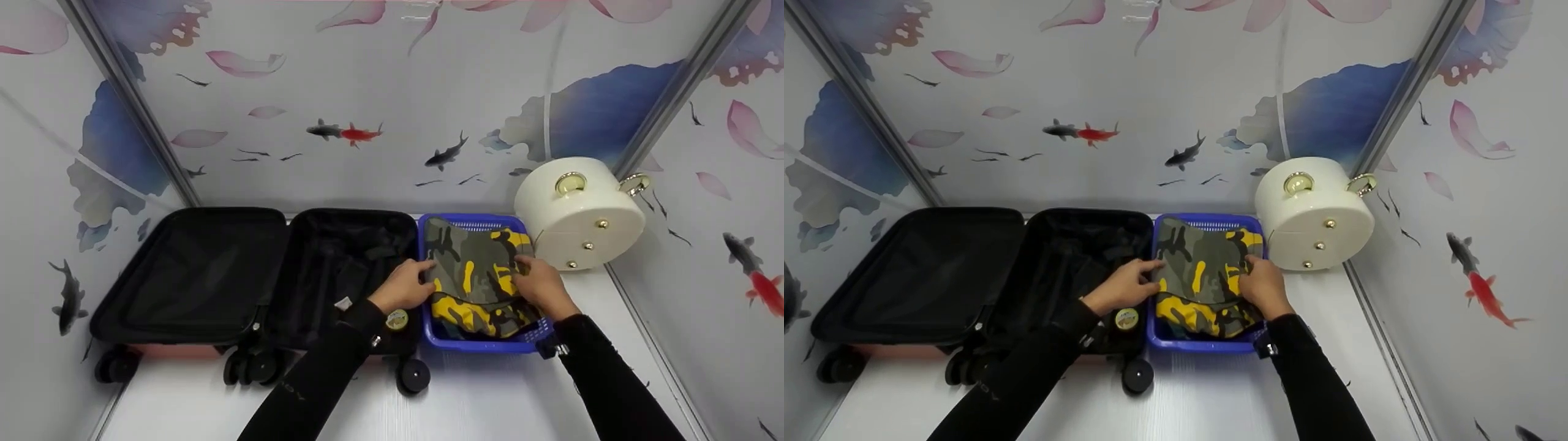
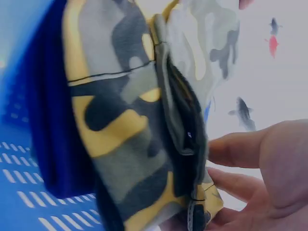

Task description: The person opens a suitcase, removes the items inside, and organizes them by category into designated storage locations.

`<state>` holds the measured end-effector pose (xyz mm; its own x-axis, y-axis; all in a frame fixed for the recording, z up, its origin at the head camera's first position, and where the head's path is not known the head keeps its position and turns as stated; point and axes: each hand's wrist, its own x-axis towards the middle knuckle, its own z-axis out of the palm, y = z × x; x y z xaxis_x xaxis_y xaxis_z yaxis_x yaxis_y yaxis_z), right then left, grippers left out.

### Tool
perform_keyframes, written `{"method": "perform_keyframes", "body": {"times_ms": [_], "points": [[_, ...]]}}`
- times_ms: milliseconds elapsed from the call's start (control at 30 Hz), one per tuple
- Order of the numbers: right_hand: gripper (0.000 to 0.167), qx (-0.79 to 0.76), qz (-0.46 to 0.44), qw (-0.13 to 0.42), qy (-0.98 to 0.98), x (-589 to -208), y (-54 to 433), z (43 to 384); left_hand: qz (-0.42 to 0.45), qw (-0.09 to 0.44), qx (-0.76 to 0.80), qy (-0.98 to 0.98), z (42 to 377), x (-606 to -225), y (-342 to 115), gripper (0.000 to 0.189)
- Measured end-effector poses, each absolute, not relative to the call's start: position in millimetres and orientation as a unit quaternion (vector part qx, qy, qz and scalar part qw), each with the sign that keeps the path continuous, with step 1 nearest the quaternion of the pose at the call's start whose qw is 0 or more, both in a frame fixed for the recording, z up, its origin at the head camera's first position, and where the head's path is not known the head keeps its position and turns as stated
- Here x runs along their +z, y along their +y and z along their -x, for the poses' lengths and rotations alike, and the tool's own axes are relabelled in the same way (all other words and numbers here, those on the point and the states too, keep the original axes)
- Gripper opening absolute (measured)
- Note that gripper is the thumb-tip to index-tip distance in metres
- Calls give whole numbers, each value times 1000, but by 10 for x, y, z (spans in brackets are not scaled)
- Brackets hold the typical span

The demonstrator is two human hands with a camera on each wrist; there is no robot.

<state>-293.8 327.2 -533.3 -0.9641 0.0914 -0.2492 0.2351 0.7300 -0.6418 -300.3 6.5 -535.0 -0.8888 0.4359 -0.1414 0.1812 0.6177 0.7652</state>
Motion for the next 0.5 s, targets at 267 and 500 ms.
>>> {"method": "perform_keyframes", "body": {"times_ms": [267,500], "points": [[66,-386,-113,62,913,-5443,3358,2941,-180,130,409,885,2918,-5341,-120,44],[48,-311,-53,-75,946,-5292,3258,2654,-209,-2,309,928,2653,-5253,-545,40]]}}
